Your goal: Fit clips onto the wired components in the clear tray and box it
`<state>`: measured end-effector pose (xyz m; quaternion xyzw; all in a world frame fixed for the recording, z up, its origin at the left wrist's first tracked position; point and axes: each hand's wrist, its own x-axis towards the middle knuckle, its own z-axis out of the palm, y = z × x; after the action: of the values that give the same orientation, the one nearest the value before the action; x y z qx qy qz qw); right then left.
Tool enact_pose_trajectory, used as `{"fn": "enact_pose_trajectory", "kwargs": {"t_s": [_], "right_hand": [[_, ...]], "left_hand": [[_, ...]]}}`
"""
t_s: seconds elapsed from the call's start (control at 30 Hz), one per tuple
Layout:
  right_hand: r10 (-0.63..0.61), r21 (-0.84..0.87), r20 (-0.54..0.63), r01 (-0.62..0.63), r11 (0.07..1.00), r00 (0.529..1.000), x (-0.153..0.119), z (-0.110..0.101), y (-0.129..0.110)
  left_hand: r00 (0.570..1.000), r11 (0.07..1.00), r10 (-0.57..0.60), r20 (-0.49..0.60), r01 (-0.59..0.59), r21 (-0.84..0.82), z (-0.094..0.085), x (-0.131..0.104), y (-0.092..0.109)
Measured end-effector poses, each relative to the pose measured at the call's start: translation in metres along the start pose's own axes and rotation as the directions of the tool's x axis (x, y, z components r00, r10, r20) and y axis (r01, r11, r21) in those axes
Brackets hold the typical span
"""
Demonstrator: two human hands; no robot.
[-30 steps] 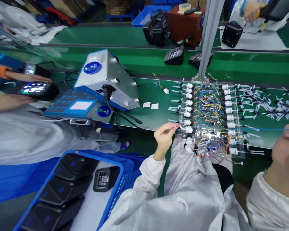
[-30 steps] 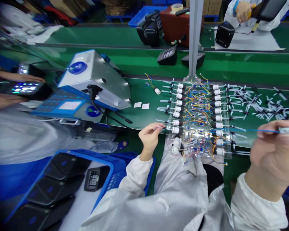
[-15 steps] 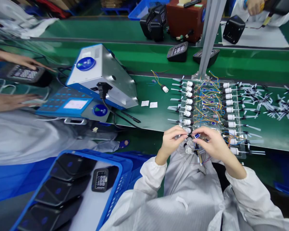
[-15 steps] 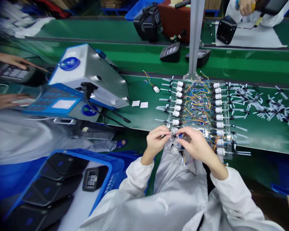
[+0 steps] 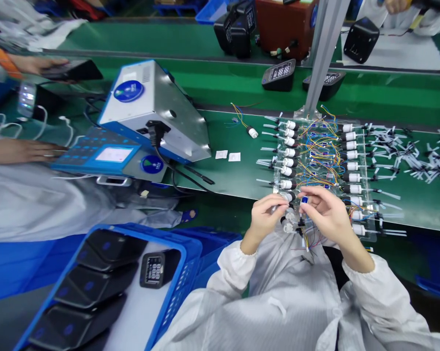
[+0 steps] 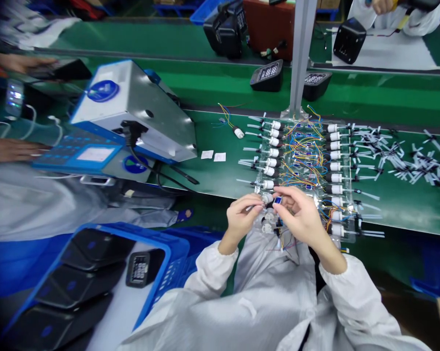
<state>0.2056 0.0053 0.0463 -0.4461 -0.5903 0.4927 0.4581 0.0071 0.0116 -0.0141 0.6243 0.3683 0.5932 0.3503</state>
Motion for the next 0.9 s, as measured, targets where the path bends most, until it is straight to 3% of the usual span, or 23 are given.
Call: {"fn": "enact_pose_trajectory", "kwargs": {"t_s": [0.07, 0.2, 0.33, 0.67, 0.9], "right_hand": [[0.021, 0.111, 0.043, -0.026, 0.994, 0.999, -0.002, 0.002, 0.001], [-0.042, 0.044, -0.007, 0.043, 0.998, 0.999, -0.003, 0.01, 0.004], [0.042, 0.199, -0.016, -0.038, 0.979, 0.999, -0.003, 0.019, 0.009], [0.093, 0.368, 0.008, -0.089, 0.926, 0.996, -0.001, 0.025, 0.011], [0.101, 0.368, 0.017, -0.1, 0.924, 0.995, 0.0, 0.027, 0.017]], "left_hand": [[1.0, 1.0, -0.007, -0.009, 0.007, 0.004, 0.001, 0.001, 0.001], [1.0, 1.0, -0.005, -0.014, 0.006, 0.017, 0.001, 0.0, 0.001], [0.999, 1.0, -0.026, -0.021, 0.026, 0.014, 0.001, -0.002, -0.002], [0.999, 0.999, 0.011, -0.039, -0.013, -0.048, 0.001, -0.005, -0.006], [0.999, 0.998, 0.01, -0.038, -0.013, -0.068, 0.001, -0.007, -0.008]]}}
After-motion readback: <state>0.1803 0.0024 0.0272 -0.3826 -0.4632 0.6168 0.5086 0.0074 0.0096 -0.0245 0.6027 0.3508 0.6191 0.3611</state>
